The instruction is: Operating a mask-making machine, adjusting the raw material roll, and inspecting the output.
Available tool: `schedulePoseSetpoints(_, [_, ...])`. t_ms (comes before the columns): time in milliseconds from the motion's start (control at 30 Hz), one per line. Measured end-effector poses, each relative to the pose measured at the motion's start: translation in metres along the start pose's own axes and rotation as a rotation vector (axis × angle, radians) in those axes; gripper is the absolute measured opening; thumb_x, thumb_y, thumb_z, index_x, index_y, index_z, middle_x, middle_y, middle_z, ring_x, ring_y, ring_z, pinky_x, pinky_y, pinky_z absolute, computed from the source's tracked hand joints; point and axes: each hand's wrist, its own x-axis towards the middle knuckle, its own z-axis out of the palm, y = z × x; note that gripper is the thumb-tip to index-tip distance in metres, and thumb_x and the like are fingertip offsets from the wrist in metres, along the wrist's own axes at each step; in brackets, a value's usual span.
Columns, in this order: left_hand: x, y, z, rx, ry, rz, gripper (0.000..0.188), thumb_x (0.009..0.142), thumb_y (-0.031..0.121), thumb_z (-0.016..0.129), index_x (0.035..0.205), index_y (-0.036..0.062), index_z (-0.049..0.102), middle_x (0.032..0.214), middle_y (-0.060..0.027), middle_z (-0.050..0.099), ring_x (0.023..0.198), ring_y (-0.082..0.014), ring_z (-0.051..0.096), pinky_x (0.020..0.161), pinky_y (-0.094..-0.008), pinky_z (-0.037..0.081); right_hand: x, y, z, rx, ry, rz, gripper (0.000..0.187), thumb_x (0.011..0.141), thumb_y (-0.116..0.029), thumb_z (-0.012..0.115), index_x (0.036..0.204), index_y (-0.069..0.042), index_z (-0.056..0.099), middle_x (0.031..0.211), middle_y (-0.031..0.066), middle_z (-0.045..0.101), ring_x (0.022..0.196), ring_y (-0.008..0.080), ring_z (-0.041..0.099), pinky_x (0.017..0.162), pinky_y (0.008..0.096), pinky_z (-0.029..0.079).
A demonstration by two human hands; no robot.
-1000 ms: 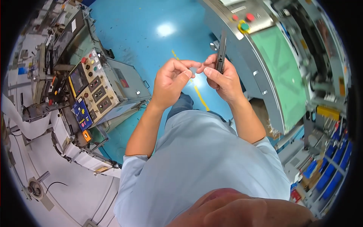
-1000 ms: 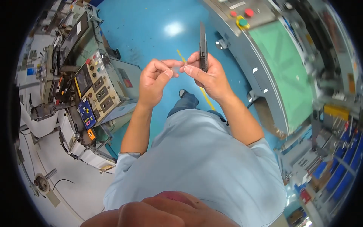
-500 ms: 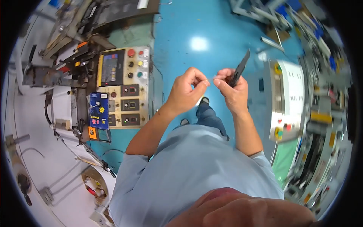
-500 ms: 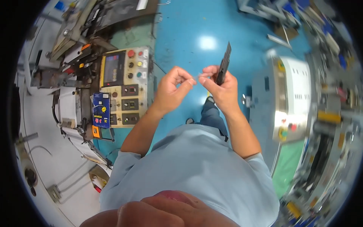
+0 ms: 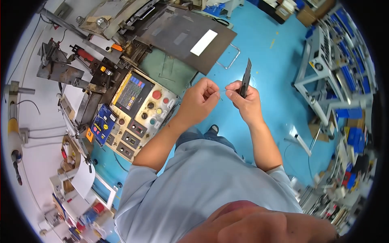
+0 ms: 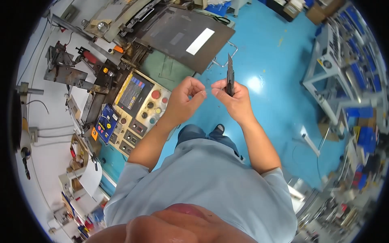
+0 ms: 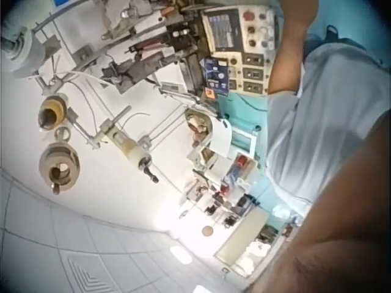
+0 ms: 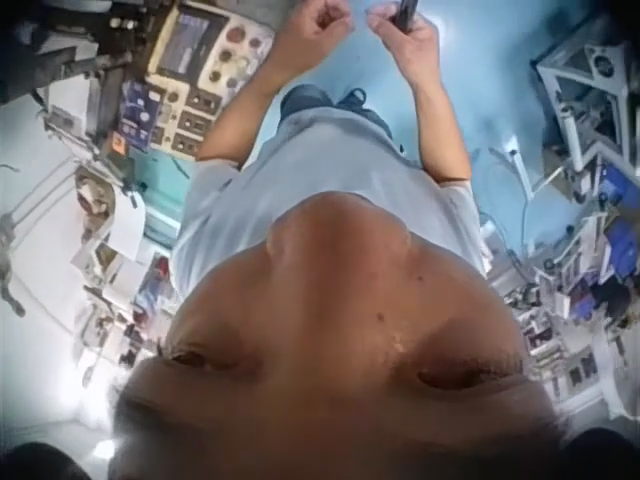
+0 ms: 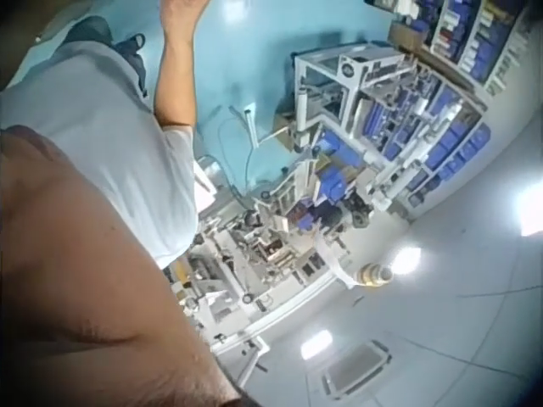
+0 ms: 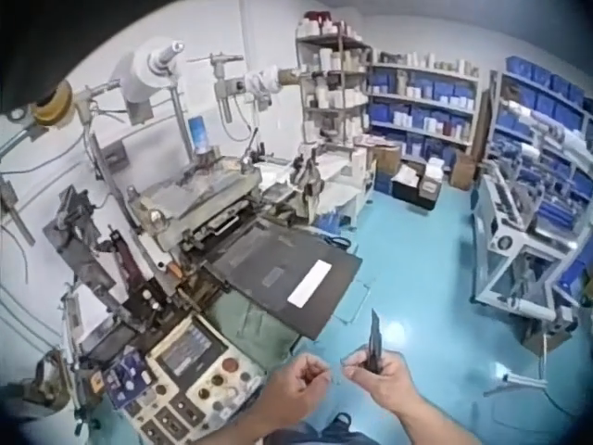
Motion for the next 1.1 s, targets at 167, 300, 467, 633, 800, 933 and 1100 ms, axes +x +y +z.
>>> schedulePoseSetpoints(167, [0.081,-0.012,0.004,-0.006,0.178,0.049,0.016,0.085,0.009,0.063,0.095,-0.0004,0.055,0.079,-0.0052,0.062,0.068,-0.0088,0.057,0.062,-0.0251,0.048,0.101,-0.01,-0.029,-0.008,-0.099,-0.044,0.003,0.088,-0.004,0.063,0.091,-0.005,0.063,0.074,-0.0055,0.054,0.055,0.0016,0.039,0.047,0.0188,0.029])
schedulePoseSetpoints(300, [0.148,-0.026,-0.012,0.023,0.237,0.075,0.017,0.086,0.011,0.063,0.099,0.0012,0.056,0.081,-0.0043,0.062,0.07,-0.0086,0.057,0.064,-0.0256,0.048,0.178,-0.015,-0.048,-0.066,-0.212,-0.08,0.006,0.089,-0.003,0.061,0.095,-0.003,0.063,0.08,-0.0041,0.059,0.071,0.0024,0.05,0.061,0.0186,0.04])
schedulePoseSetpoints(467, [0.263,-0.069,-0.097,0.498,0.506,0.069,0.027,0.086,0.018,0.064,0.106,0.0028,0.058,0.095,-0.0097,0.064,0.086,-0.0206,0.061,0.076,-0.0318,0.049,0.261,-0.019,-0.087,-0.179,-0.105,-0.028,0.003,0.088,-0.002,0.061,0.09,-0.003,0.063,0.075,-0.0052,0.057,0.064,0.0026,0.047,0.056,0.0189,0.037])
schedulePoseSetpoints(633, [0.356,-0.129,-0.202,1.028,0.656,0.05,0.045,0.082,0.019,0.058,0.123,0.0033,0.052,0.126,-0.0175,0.054,0.119,-0.0356,0.049,0.098,-0.0453,0.041,0.338,-0.018,-0.131,-0.239,-0.098,0.045,0.003,0.088,-0.003,0.062,0.089,-0.004,0.064,0.066,-0.0069,0.052,0.05,-0.0002,0.037,0.044,0.0182,0.026])
schedulePoseSetpoints(800, [0.395,-0.141,-0.23,1.102,0.648,-0.008,0.048,0.08,0.014,0.055,0.126,0.0043,0.05,0.126,-0.0168,0.055,0.118,-0.0339,0.051,0.098,-0.0447,0.041,0.423,-0.006,-0.136,-0.253,-0.234,0.048,0.003,0.088,-0.004,0.063,0.091,-0.004,0.063,0.065,-0.0066,0.052,0.049,-0.0001,0.037,0.043,0.0178,0.026])
schedulePoseSetpoints(933, [0.404,-0.137,-0.238,1.045,0.61,-0.053,0.047,0.079,0.008,0.052,0.126,0.0038,0.051,0.121,-0.0155,0.058,0.115,-0.0323,0.053,0.097,-0.0412,0.042,0.482,0.002,-0.121,-0.227,-0.339,0.093,0.005,0.088,-0.005,0.064,0.092,-0.004,0.062,0.065,-0.0063,0.052,0.05,0.0002,0.038,0.044,0.0177,0.027])
schedulePoseSetpoints(1100, [0.414,-0.127,-0.234,0.98,0.606,-0.144,0.045,0.078,0.007,0.051,0.123,0.0022,0.054,0.12,-0.0153,0.057,0.114,-0.0318,0.054,0.097,-0.0377,0.043,0.535,0.009,-0.097,-0.204,-0.46,0.122,0.008,0.087,-0.008,0.066,0.093,-0.005,0.062,0.068,-0.0067,0.053,0.052,0.0001,0.04,0.046,0.0175,0.029])
